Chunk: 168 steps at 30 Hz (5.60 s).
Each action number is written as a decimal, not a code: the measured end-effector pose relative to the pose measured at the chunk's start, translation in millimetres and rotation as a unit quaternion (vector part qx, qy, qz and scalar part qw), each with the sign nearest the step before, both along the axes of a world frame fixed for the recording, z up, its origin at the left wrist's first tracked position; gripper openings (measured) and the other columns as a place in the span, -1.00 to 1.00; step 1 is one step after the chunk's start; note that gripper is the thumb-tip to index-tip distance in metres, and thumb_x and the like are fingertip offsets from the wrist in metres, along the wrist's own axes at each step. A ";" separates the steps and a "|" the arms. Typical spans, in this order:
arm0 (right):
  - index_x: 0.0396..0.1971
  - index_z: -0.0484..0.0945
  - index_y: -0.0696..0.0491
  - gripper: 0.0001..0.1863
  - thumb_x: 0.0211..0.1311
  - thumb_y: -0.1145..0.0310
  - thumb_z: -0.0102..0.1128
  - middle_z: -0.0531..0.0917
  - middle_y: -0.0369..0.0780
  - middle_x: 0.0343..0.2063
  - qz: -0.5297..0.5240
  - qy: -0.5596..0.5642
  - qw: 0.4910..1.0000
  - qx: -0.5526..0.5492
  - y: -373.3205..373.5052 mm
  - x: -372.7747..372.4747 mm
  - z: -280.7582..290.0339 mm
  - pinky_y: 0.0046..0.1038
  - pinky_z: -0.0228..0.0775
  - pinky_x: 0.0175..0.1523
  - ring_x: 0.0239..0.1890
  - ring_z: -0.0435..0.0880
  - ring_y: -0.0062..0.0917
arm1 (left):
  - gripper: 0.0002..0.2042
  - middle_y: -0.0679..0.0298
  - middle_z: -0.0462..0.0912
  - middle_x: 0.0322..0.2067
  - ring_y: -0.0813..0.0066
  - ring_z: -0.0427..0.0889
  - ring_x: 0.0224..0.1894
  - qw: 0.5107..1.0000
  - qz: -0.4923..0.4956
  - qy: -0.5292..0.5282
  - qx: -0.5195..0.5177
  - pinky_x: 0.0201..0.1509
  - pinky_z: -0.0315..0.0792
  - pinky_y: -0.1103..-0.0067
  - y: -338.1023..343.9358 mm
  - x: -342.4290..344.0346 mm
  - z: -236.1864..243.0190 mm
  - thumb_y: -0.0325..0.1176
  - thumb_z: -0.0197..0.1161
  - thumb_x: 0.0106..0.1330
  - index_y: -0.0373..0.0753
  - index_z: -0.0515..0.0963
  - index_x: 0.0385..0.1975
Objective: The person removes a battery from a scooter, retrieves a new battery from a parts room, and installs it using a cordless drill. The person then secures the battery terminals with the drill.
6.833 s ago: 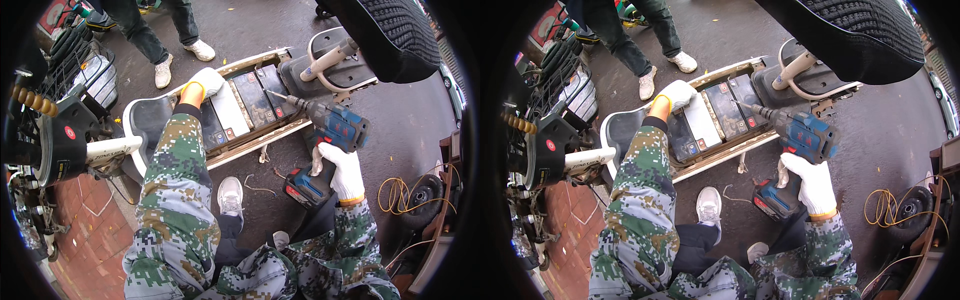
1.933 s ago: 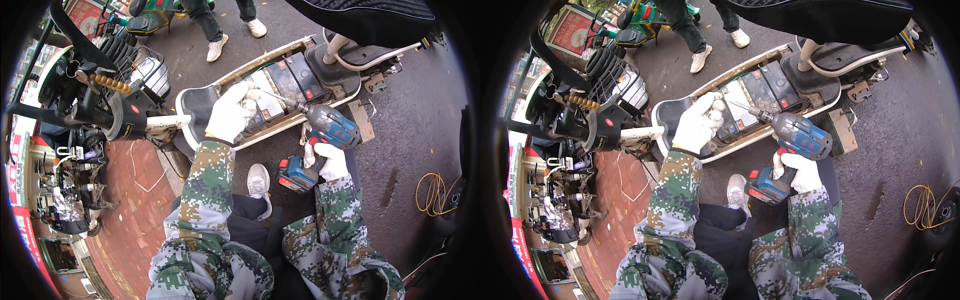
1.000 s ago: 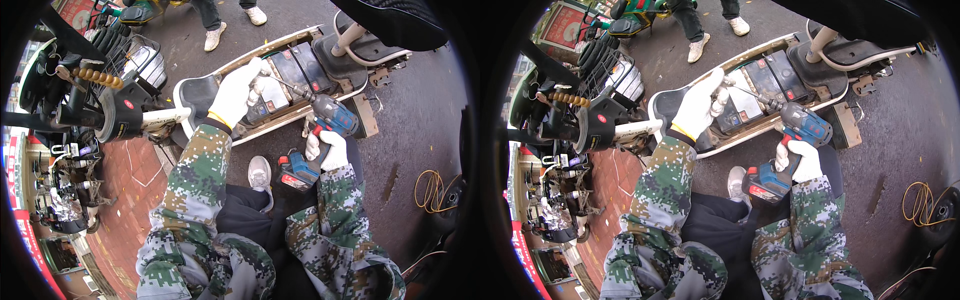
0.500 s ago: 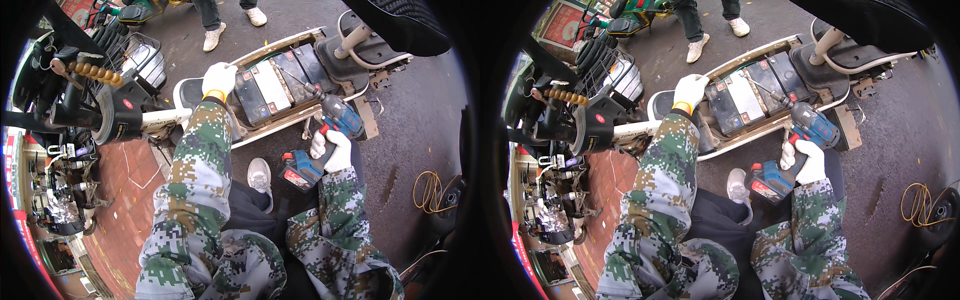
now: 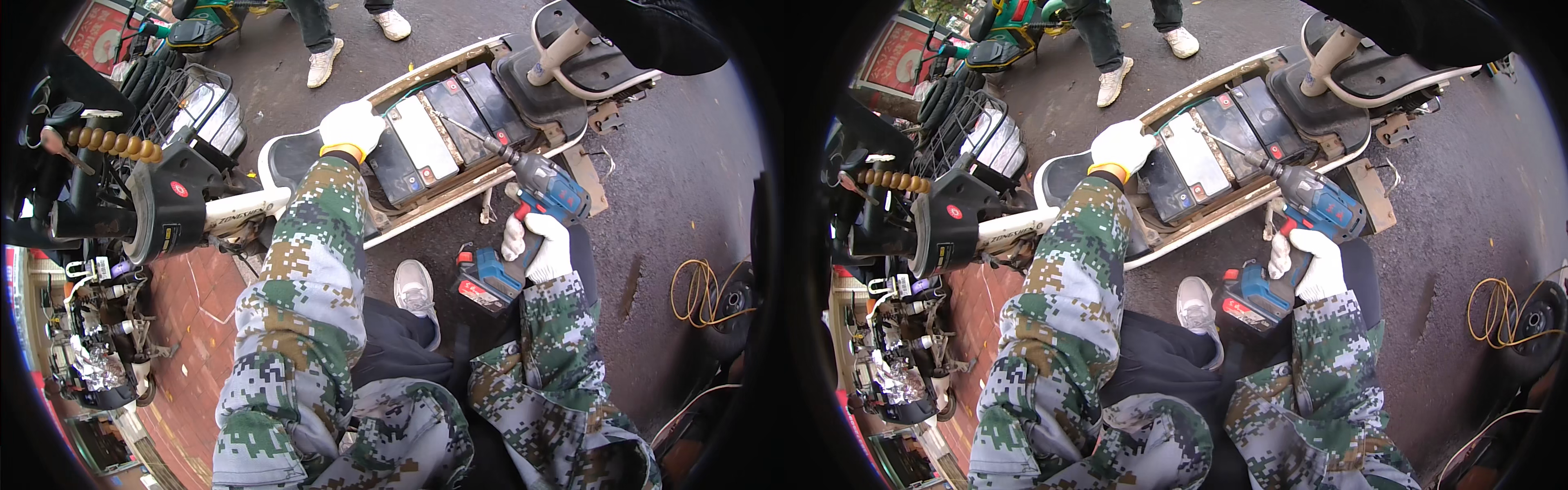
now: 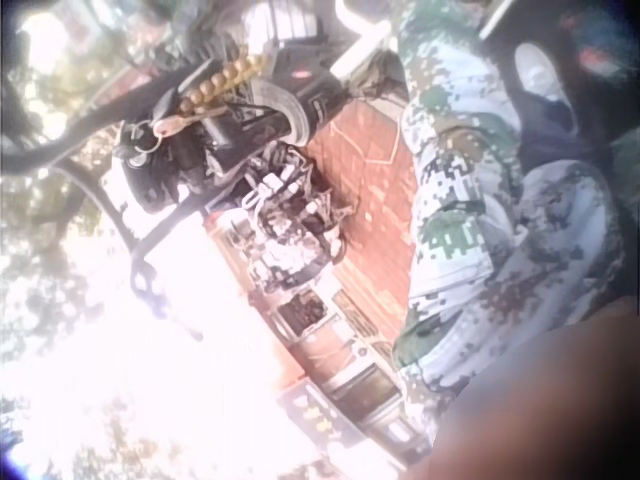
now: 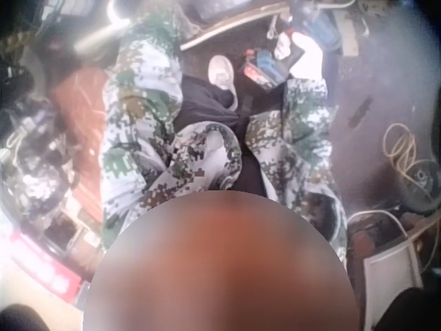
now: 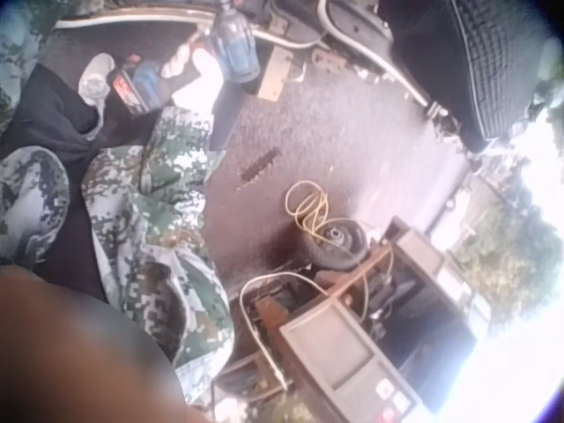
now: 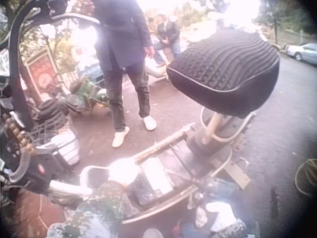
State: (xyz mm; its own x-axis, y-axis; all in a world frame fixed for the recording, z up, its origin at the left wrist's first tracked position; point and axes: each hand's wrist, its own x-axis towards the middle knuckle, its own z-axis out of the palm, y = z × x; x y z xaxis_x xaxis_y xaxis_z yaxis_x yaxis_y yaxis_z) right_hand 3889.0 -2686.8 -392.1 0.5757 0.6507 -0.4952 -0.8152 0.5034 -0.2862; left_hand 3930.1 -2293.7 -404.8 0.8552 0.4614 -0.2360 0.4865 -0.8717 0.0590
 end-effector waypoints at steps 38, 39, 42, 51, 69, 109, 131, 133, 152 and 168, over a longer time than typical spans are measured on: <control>0.28 0.43 0.17 -0.45 0.29 0.38 0.23 0.63 -0.11 -0.47 0.040 0.008 0.998 -0.039 -1.1 -5.0 3.1 -0.24 0.53 -0.31 -0.51 0.61 -0.33 | -0.77 0.59 0.27 -0.65 0.78 0.12 -0.70 0.554 0.174 0.003 -0.814 -0.65 0.03 0.69 -4.8 0.7 -5.7 -0.24 0.23 0.60 -0.30 0.64 -0.17; 0.39 0.38 0.16 -0.35 0.28 0.37 0.23 0.61 -0.11 -0.48 0.038 0.011 0.998 -0.056 -0.5 -5.1 3.4 -0.24 0.51 -0.34 -0.53 0.59 -0.34 | -0.78 0.59 0.28 -0.65 0.78 0.13 -0.70 0.558 0.187 0.010 -0.809 -0.65 0.03 0.68 -9.7 0.9 -7.2 -0.24 0.24 0.60 -0.30 0.64 -0.17; 0.48 0.32 0.16 -0.25 0.27 0.36 0.23 0.59 -0.12 -0.50 0.027 0.001 0.996 -0.084 1.5 -4.5 5.2 -0.26 0.50 -0.37 -0.55 0.57 -0.36 | -0.76 0.56 0.32 -0.63 0.77 0.14 -0.70 0.595 0.167 -0.011 -0.786 -0.64 0.04 0.69 -20.5 3.7 -7.5 -0.22 0.28 0.57 -0.27 0.65 -0.25; 0.29 0.48 0.27 -0.40 0.25 0.37 0.28 0.59 -0.14 -0.54 0.022 -0.107 0.978 -0.175 -2.8 0.4 5.5 -0.32 0.53 -0.42 -0.58 0.59 -0.36 | -0.76 0.59 0.36 -0.63 0.82 0.16 -0.63 0.754 0.086 -0.009 -0.651 -0.60 0.01 0.72 -29.1 19.4 14.7 -0.23 0.29 0.54 -0.28 0.72 -0.26; -0.14 0.64 0.17 -0.82 0.33 0.46 0.42 0.68 -0.29 -0.47 0.119 -0.354 0.854 -0.361 49.3 20.0 57.0 -0.53 0.48 -0.40 -0.52 0.65 -0.64 | -0.80 0.31 0.76 -0.42 0.57 0.57 -0.41 0.869 0.058 -0.077 -0.486 -0.33 0.38 0.59 -14.3 26.0 -22.8 -0.28 0.41 0.37 -0.29 0.83 -0.30; -0.38 0.75 0.10 -0.78 0.14 0.25 0.34 0.74 -0.07 -0.50 0.275 -0.913 0.070 -0.294 142.9 142.5 127.1 -0.31 0.53 -0.29 -0.44 0.75 -0.22 | -0.54 0.06 0.74 0.17 0.01 0.72 0.20 0.987 -0.035 0.060 -0.146 0.33 0.54 0.30 8.4 37.2 -30.0 0.03 0.21 0.39 -0.05 0.74 0.16; -0.35 0.79 0.17 -0.59 0.28 0.08 0.26 0.75 0.08 -0.40 0.421 -0.770 0.262 -0.401 174.8 144.0 169.4 -0.11 0.57 -0.17 -0.36 0.75 -0.05 | -0.51 -0.01 0.75 0.15 -0.04 0.73 0.20 0.994 -0.018 -0.053 -0.094 0.29 0.57 0.28 19.4 42.0 -75.6 0.06 0.14 0.46 -0.19 0.76 0.10; -0.35 0.79 0.17 -0.61 0.27 0.10 0.25 0.74 0.07 -0.42 0.436 -0.744 0.270 -0.428 175.1 145.6 171.7 -0.12 0.57 -0.19 -0.39 0.74 -0.06 | -0.50 -0.02 0.75 0.15 -0.04 0.73 0.20 0.993 -0.004 -0.060 -0.101 0.30 0.57 0.29 16.7 41.3 -73.4 0.06 0.13 0.47 -0.20 0.76 0.09; -0.51 0.78 0.11 -0.66 0.21 0.15 0.23 0.72 0.05 -0.49 0.442 -0.779 0.169 -0.411 187.2 163.3 174.1 -0.10 0.52 -0.27 -0.47 0.67 -0.04 | -0.58 -0.04 0.77 0.08 -0.03 0.75 0.15 0.992 0.006 -0.093 -0.084 0.28 0.59 0.30 15.2 42.7 -67.2 -0.06 0.22 0.41 -0.23 0.79 0.01; -0.56 0.73 0.06 -0.68 0.27 0.18 0.21 0.68 0.00 -0.55 0.416 -0.848 0.106 -0.310 182.1 172.5 153.5 -0.13 0.46 -0.33 -0.55 0.60 -0.12 | -0.56 -0.03 0.76 0.12 -0.05 0.73 0.18 0.991 -0.051 -0.092 -0.081 0.30 0.58 0.29 30.9 49.8 -92.9 -0.01 0.17 0.42 -0.15 0.78 0.05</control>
